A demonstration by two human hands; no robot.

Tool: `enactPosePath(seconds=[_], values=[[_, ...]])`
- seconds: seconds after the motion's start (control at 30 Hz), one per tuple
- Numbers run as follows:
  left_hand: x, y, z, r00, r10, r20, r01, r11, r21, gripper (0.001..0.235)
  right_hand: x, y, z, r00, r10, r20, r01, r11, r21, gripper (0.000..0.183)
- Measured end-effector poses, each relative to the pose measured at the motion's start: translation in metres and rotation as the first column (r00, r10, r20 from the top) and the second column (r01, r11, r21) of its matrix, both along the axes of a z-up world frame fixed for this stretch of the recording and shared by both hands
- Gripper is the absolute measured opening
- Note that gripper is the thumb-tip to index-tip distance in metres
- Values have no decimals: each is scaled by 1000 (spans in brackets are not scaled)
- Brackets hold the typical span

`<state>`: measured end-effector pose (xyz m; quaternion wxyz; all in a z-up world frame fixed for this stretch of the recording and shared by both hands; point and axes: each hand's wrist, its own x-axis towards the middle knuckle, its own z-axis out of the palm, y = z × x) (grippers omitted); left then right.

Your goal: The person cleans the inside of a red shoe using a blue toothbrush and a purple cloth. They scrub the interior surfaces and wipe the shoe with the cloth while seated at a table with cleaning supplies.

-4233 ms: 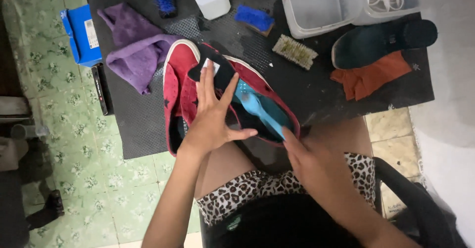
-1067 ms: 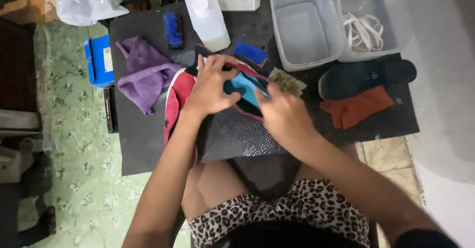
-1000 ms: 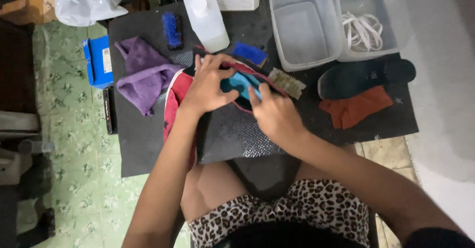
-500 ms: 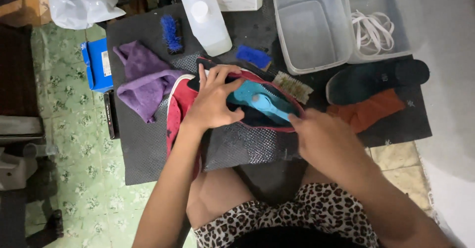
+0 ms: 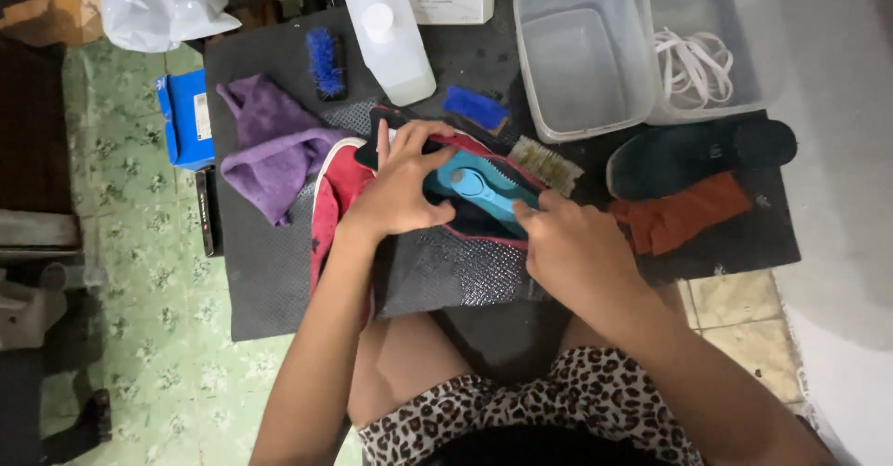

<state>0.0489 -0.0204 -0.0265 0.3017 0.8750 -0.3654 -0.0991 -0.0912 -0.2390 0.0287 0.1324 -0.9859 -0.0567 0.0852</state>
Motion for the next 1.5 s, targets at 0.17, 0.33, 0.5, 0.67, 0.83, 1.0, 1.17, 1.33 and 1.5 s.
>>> enactPosePath(seconds=[0.17, 0.33, 0.5, 0.67, 0.83, 1.0, 1.17, 1.33, 1.5], values=[[6, -5, 7, 1000, -14, 22, 14, 1000, -17, 61, -1, -17, 2, 996, -57, -67, 61, 996, 64, 42], [5, -1, 0, 1000, -9, 2, 9, 1000, -9, 56, -4, 7, -60, 957, -62, 285, 69, 998, -14, 64], [-12, 7, 5, 1000, 14, 13, -14, 999, -29, 47, -45, -33, 32, 973, -198, -120, 203, 979, 35, 34], [-37, 1, 20, 999, 29, 39, -24, 992, -124, 15, -73, -61, 13, 948, -314, 52, 286, 914, 289, 29], [-76, -12, 37, 988, -74, 138, 95, 985, -146, 33, -103, -63, 9, 896, -436, 80, 327, 773, 543, 29], [-87, -15, -2, 884, -15, 467, 42, 998, -48, 18, -109, -53, 31, 820, -473, 323, 255, 806, 534, 24], [-107, -27, 8, 926, 28, 376, 34, 987, -156, 16, -125, -55, 45, 810, -506, 298, 278, 777, 565, 28], [-95, -18, 33, 985, 75, 158, -5, 915, -404, 30, -128, -57, 36, 809, -511, 293, 310, 793, 525, 24], [-57, -20, 37, 979, 58, 198, -1, 962, -274, 49, -62, -27, -3, 868, -140, 476, -28, 944, 329, 18]])
